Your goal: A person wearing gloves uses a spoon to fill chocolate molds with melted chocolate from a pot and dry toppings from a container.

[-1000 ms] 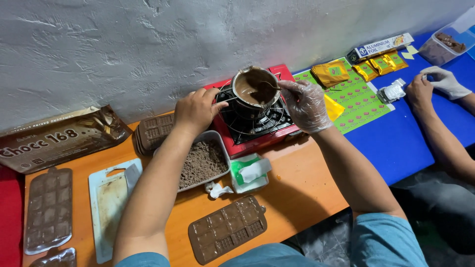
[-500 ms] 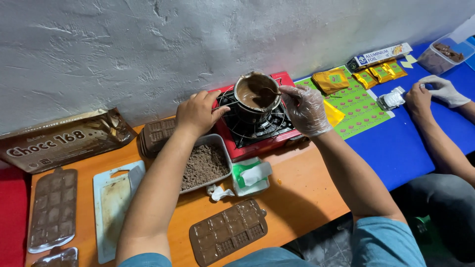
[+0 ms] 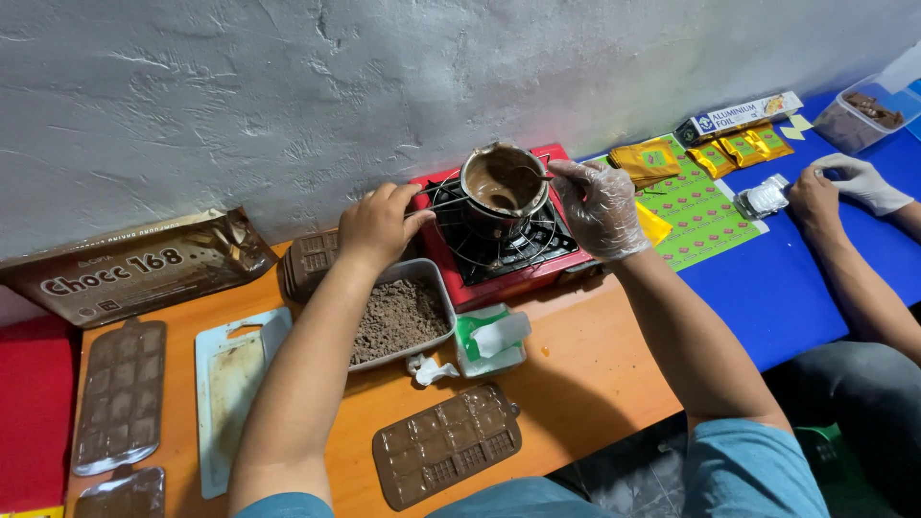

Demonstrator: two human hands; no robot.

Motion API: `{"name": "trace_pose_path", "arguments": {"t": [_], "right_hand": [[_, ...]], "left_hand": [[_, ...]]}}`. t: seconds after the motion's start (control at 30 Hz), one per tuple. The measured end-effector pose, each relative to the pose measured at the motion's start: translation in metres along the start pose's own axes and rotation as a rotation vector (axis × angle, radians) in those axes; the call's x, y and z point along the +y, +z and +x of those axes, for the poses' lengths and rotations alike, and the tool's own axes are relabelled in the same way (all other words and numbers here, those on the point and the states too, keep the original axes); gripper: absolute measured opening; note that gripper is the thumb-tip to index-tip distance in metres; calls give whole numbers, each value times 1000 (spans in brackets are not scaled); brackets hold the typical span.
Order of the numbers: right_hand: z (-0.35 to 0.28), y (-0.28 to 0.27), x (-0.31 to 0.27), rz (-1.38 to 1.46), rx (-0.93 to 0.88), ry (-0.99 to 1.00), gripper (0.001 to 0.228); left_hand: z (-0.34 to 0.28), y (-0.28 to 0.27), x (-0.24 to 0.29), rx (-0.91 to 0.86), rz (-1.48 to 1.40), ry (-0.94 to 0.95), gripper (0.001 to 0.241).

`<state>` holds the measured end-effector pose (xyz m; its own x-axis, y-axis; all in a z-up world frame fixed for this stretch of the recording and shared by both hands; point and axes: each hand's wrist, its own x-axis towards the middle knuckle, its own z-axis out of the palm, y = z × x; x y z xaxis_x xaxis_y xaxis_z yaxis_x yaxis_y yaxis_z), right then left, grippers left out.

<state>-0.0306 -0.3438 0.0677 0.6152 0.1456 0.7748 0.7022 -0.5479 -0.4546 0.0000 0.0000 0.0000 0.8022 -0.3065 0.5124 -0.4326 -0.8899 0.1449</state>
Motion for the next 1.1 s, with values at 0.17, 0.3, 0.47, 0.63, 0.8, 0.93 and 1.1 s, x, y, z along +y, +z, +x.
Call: {"name": "trace_pose_path", "arguments": {"t": [0.17, 0.3, 0.47, 0.63, 0.8, 0.93, 1.1], "right_hand": [[7, -3, 1, -44, 0, -47, 19], [15, -5, -2, -78, -12, -73, 15], [21, 3, -10, -255, -109, -77, 10], [14, 6, 0, -293, -176, -23, 6], [17, 21, -1, -227, -301, 81, 27], [17, 36, 15, -235, -272, -113, 19], [20, 22, -12, -307, -225, -136, 17]], "left_hand": [[-10, -9, 5, -5, -9, -20, 55], [-29, -29, 8, 11, 107, -67, 67], [-87, -123, 43, 67, 45, -110, 57], [-185, -125, 50, 377, 121, -79, 44], [-253, -125, 80, 262, -434, -308, 29], [-285, -99, 85, 248, -637, -364, 34], [-314, -80, 85, 263, -688, -343, 40]]}}
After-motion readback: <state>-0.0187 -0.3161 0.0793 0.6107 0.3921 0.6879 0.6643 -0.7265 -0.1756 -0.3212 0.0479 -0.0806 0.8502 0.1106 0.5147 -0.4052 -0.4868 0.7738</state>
